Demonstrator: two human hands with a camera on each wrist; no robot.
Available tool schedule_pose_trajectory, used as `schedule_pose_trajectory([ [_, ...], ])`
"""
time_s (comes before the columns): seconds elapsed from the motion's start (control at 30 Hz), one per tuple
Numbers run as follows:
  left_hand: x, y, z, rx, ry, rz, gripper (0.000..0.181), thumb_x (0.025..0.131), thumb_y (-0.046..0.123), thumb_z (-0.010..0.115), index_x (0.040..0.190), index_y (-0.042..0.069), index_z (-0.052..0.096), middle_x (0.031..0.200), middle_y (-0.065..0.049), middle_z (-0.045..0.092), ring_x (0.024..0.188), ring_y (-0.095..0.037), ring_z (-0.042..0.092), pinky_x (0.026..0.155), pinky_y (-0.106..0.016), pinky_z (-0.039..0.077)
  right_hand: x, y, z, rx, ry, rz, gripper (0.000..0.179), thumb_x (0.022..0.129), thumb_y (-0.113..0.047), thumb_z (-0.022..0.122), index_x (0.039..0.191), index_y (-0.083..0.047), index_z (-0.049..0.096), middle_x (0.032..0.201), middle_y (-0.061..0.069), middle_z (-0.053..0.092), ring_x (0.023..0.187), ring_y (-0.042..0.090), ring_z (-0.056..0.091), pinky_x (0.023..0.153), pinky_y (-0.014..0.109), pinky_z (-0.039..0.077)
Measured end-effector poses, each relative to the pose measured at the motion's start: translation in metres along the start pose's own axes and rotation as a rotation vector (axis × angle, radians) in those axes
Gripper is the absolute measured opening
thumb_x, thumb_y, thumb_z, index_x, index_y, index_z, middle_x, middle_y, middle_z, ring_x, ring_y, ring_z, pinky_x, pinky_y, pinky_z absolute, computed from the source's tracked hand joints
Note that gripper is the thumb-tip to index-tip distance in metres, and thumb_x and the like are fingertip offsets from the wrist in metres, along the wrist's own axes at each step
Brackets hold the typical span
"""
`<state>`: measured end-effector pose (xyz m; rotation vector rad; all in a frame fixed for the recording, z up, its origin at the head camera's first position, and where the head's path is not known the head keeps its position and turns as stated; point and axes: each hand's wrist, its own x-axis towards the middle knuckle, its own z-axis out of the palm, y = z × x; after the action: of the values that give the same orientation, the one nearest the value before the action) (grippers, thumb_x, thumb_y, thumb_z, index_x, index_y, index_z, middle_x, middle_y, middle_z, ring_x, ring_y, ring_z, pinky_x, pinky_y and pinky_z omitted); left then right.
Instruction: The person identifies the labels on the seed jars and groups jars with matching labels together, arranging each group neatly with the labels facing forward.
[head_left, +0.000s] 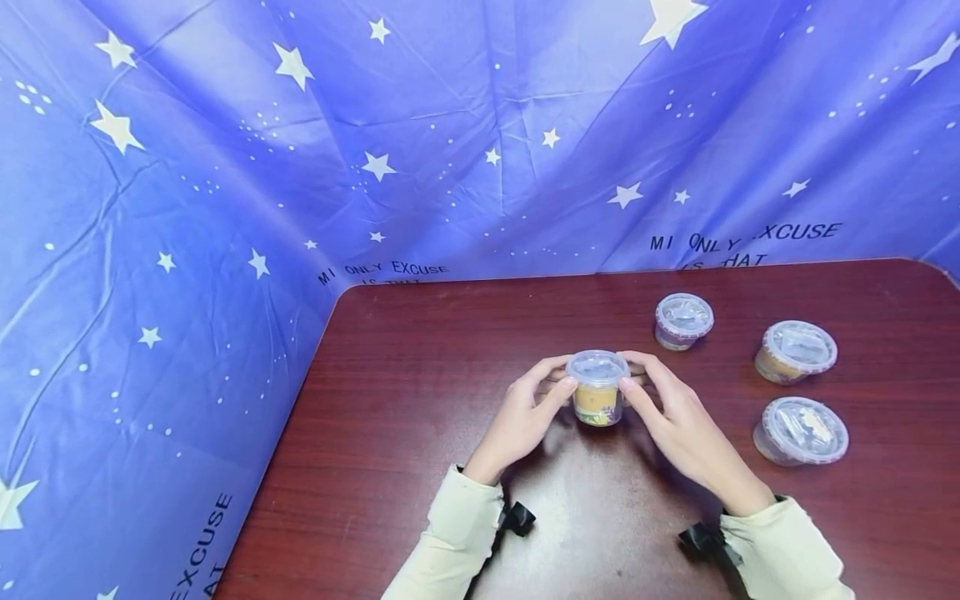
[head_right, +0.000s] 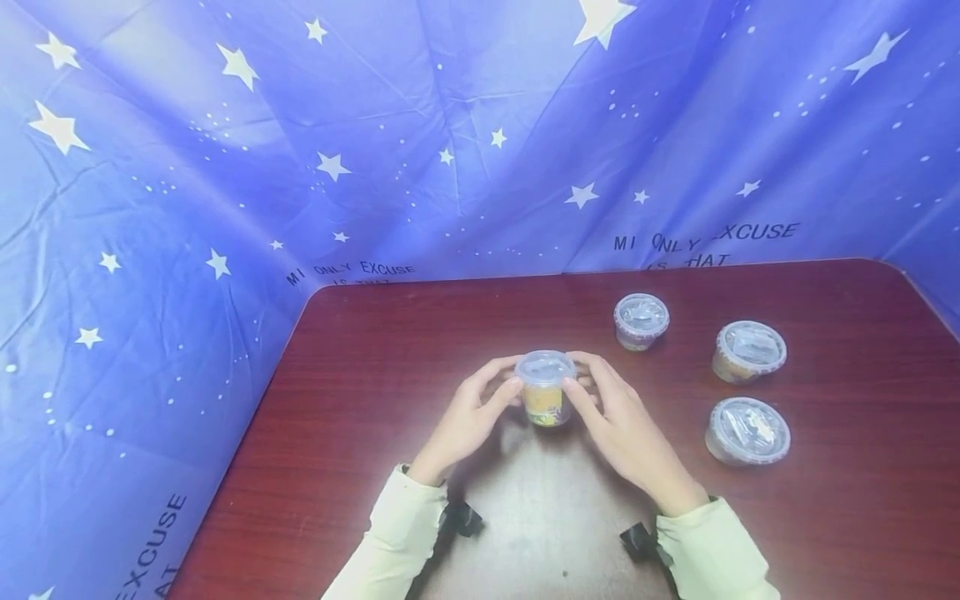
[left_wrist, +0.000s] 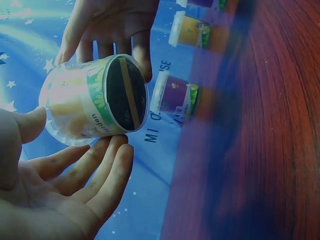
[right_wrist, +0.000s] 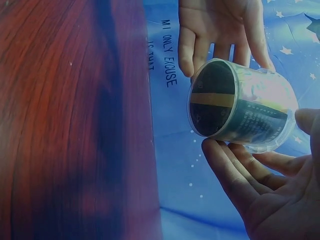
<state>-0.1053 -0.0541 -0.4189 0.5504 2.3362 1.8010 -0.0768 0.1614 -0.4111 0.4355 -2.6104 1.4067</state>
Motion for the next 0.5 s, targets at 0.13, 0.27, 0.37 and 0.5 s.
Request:
schedule_pose_trajectory([
  [0.13,0.0,-0.0012,-0.0021,-0.042,0.007,-0.023,0.037,0.103,0.02,0.054,0.137,0.006,0.055,0.113,-0.017,0.066,0.099,-0.028,0.067,0.088,-0.034,0.058,0.0028,-0.0016,0.0027,0.016,-0.011,0.003,0.032,0.106,-0.019,0.048,0.137,-0.013,0.051,0.11,0.004,0.067,0.097,0.006,0.06,0.082,0.011,0.045],
  [0.27,0.0007,-0.0017,-0.0027,-0.063,0.022,-0.03,0.037,0.103,0.018,0.053,0.138,0.006,0.055,0.114,-0.019,0.066,0.095,-0.028,0.068,0.087,-0.041,0.058,0.0055,-0.0017,0.0048,0.029,-0.015,0.004,0.033,0.106,-0.019,0.048,0.138,-0.013,0.05,0.111,0.005,0.067,0.097,0.01,0.062,0.083,0.012,0.046],
  [0.37,0.0012,-0.0006,-0.0029,-0.079,0.033,-0.039,0.037,0.103,0.016,0.053,0.139,0.005,0.054,0.114,-0.02,0.066,0.094,-0.028,0.068,0.087,-0.046,0.057,0.0077,-0.0014,0.0063,0.037,-0.012,0.0,0.033,0.106,-0.018,0.047,0.138,-0.013,0.05,0.111,0.005,0.067,0.098,0.009,0.06,0.084,0.012,0.045],
  [0.5,0.0001,0.002,-0.0024,-0.082,0.048,-0.058,0.038,0.103,0.017,0.053,0.14,0.008,0.054,0.116,-0.018,0.065,0.096,-0.026,0.067,0.088,-0.044,0.057,0.0096,-0.0011,0.0086,0.039,-0.013,0.002,0.032,0.106,-0.019,0.047,0.138,-0.014,0.049,0.111,0.004,0.066,0.1,0.006,0.058,0.084,0.012,0.044],
])
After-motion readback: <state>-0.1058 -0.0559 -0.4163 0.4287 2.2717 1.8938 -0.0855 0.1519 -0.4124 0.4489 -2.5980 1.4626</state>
